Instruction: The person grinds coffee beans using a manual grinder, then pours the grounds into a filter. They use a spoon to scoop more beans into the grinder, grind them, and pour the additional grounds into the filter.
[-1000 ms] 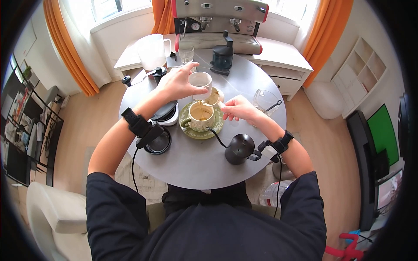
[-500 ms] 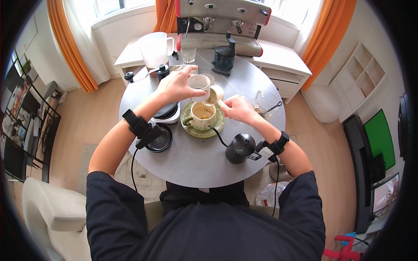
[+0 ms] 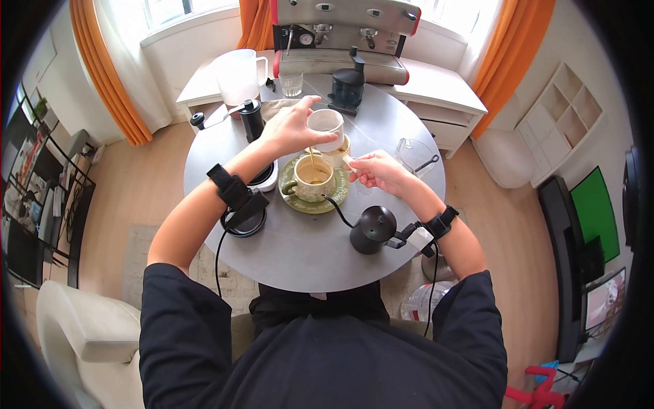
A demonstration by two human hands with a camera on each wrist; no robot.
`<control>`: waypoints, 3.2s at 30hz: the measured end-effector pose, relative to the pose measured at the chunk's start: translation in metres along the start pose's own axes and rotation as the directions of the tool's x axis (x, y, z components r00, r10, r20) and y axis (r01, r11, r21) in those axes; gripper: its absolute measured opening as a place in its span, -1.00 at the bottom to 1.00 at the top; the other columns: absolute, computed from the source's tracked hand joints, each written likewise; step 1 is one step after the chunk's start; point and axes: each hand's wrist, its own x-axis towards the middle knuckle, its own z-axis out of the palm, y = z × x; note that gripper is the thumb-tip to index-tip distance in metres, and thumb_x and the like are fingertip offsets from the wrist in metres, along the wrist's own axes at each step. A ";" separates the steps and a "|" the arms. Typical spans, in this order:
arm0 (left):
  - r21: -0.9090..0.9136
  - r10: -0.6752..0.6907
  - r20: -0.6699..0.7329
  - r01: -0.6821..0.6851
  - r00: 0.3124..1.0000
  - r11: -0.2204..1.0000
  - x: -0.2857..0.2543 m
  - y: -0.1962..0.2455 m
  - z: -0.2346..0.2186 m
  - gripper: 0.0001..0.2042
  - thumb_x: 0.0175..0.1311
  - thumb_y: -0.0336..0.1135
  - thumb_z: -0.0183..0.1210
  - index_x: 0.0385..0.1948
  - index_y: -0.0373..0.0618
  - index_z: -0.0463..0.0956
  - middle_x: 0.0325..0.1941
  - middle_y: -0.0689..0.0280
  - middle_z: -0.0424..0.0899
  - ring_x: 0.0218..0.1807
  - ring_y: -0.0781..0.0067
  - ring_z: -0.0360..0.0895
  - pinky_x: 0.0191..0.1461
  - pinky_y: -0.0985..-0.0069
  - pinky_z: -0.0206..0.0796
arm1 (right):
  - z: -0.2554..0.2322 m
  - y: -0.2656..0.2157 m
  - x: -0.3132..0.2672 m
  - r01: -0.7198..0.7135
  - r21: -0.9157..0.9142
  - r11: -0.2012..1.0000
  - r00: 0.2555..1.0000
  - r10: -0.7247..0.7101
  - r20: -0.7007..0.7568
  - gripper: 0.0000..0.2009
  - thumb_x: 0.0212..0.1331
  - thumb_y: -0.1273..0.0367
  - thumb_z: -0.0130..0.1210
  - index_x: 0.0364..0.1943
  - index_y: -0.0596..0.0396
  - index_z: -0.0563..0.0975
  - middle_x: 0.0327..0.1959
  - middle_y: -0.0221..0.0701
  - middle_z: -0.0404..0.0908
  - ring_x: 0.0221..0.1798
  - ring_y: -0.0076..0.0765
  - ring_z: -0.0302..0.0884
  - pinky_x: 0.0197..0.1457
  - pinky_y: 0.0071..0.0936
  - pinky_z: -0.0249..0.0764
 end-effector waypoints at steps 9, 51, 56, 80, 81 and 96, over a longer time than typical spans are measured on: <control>0.107 0.059 0.200 -0.081 0.978 0.991 0.023 0.035 0.058 -0.10 -0.11 0.13 0.36 0.29 -0.12 0.19 0.09 -0.09 0.53 0.13 -0.03 0.51 0.19 0.26 0.34 | -0.034 0.047 -0.017 -0.053 0.180 0.982 0.998 0.055 -0.006 -0.76 0.32 0.27 0.06 -0.18 0.20 0.55 -0.42 -0.40 0.60 -0.56 -0.75 0.30 -0.52 -0.75 0.26; -0.066 -0.563 -0.099 0.559 0.820 0.826 -0.028 -0.173 -0.025 -0.18 0.04 0.07 0.31 0.25 -0.35 0.24 0.15 0.01 0.50 0.15 0.21 0.49 0.19 0.38 0.33 | 0.012 0.123 -0.134 0.166 -0.252 0.953 0.907 -0.248 -0.341 -0.82 0.22 0.37 0.16 -0.27 0.26 0.57 -0.49 -0.44 0.64 -0.51 -0.60 0.60 -0.50 -0.66 0.43; -0.283 -0.619 0.038 0.602 0.785 0.746 0.001 -0.177 -0.016 -0.03 -0.11 0.12 0.40 0.35 -0.09 0.08 0.23 0.09 0.42 0.18 0.18 0.43 0.13 0.16 0.35 | 0.013 0.133 -0.132 0.232 -0.179 0.956 0.873 -0.285 -0.395 -0.85 0.25 0.39 0.12 -0.32 0.23 0.57 -0.48 -0.42 0.66 -0.50 -0.59 0.61 -0.48 -0.66 0.47; -0.336 -0.099 0.128 0.137 0.987 0.932 -0.131 0.018 -0.031 -0.55 0.03 -0.43 0.39 -0.01 -0.16 0.45 -0.14 0.30 0.64 -0.07 0.52 0.57 -0.02 0.46 0.49 | 0.086 0.054 -0.143 0.541 -0.603 0.587 0.517 -0.797 -0.313 -0.80 0.11 0.45 0.22 -0.17 0.17 0.57 -0.26 -0.33 0.63 -0.34 -0.46 0.56 -0.35 -0.58 0.49; -0.324 -0.181 0.188 0.235 0.965 0.917 -0.145 0.028 -0.015 -0.54 0.01 -0.42 0.41 -0.01 -0.16 0.45 -0.13 0.31 0.64 -0.06 0.52 0.57 0.02 0.46 0.47 | 0.094 0.056 -0.132 0.561 -0.585 0.585 0.558 -0.790 -0.255 -0.77 0.10 0.44 0.23 -0.15 0.17 0.57 -0.21 -0.33 0.63 -0.25 -0.43 0.58 -0.33 -0.55 0.50; -0.284 -0.191 0.227 0.253 0.955 0.925 -0.153 0.023 0.075 -0.68 -0.07 -0.32 0.38 -0.23 -0.19 0.62 -0.34 0.20 0.70 -0.30 0.46 0.63 -0.17 0.43 0.45 | 0.112 0.065 -0.097 0.556 -0.437 0.707 0.659 -0.695 -0.286 -0.33 -0.08 0.23 0.39 0.15 0.19 0.39 0.05 -0.21 0.53 0.02 -0.21 0.53 -0.07 -0.37 0.49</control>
